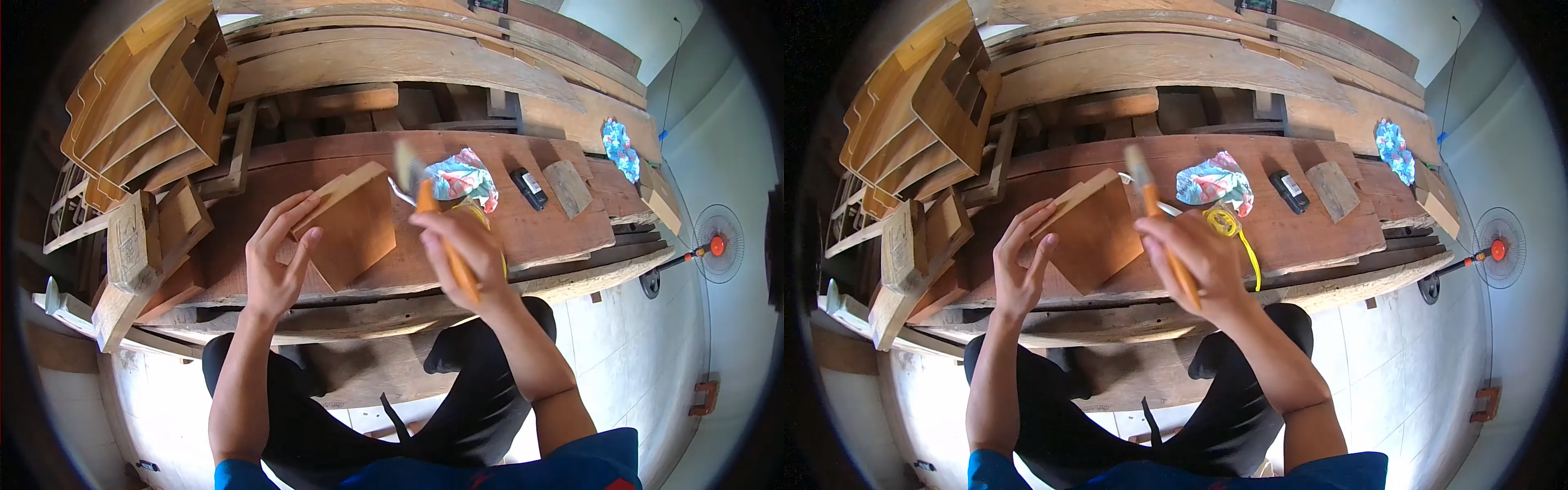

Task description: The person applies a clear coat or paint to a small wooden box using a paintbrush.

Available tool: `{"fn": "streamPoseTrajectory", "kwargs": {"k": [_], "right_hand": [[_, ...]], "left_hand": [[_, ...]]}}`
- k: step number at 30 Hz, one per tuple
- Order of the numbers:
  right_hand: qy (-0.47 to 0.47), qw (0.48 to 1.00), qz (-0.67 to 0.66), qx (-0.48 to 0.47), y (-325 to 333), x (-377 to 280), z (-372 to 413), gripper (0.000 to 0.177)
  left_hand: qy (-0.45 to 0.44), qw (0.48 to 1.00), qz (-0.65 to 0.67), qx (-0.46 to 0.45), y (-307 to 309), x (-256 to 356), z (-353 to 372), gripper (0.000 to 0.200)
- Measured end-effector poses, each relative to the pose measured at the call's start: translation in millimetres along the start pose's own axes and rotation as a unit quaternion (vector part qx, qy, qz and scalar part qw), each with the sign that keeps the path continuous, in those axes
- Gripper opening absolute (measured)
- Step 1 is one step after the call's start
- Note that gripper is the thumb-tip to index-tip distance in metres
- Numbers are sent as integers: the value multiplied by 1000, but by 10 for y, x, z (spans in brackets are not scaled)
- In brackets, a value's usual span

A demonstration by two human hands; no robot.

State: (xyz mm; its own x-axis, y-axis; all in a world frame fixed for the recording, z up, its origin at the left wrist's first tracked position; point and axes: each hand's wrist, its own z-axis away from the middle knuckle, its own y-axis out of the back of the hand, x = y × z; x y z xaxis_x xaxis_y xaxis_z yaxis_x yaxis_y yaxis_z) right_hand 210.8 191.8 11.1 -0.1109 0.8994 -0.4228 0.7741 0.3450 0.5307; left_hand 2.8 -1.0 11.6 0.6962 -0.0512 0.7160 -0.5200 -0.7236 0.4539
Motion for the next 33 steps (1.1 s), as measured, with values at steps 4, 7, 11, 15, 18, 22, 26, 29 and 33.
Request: {"fn": "streamPoseTrajectory", "kwargs": {"k": [4, 7, 11, 15, 18, 22, 26, 29, 33], "right_hand": [[94, 980, -45, -170, -242, -319, 165, 23], [106, 957, -85, -257, -296, -405, 238, 19], [33, 990, -50, -126, -32, -117, 56, 19], [-3, 996, -41, -83, -27, -112, 13, 16], [81, 973, -94, -196, -259, -293, 212, 18], [75, 943, -131, -297, -272, -400, 252, 16], [13, 993, -57, -99, -60, -133, -1, 15], [8, 992, -72, -101, -96, -228, 31, 12], [97, 953, -137, -251, -389, -407, 306, 13]], "left_hand": [[2, 1000, 13, 10, -25, -21, -24, 34], [3, 1000, 8, 11, 9, -84, -24, 34], [-11, 1000, 7, -5, 16, -23, -7, 34], [27, 999, 24, 6, 18, 7, -12, 35], [15, 1000, 22, 9, -1, -30, -26, 34], [-9, 1000, 2, 6, 3, -51, -35, 34], [-1, 1000, 4, 1, 16, -12, -15, 34], [1, 1000, 14, 3, 19, -48, -23, 34], [9, 1000, 16, 18, -13, -61, -28, 33]]}}
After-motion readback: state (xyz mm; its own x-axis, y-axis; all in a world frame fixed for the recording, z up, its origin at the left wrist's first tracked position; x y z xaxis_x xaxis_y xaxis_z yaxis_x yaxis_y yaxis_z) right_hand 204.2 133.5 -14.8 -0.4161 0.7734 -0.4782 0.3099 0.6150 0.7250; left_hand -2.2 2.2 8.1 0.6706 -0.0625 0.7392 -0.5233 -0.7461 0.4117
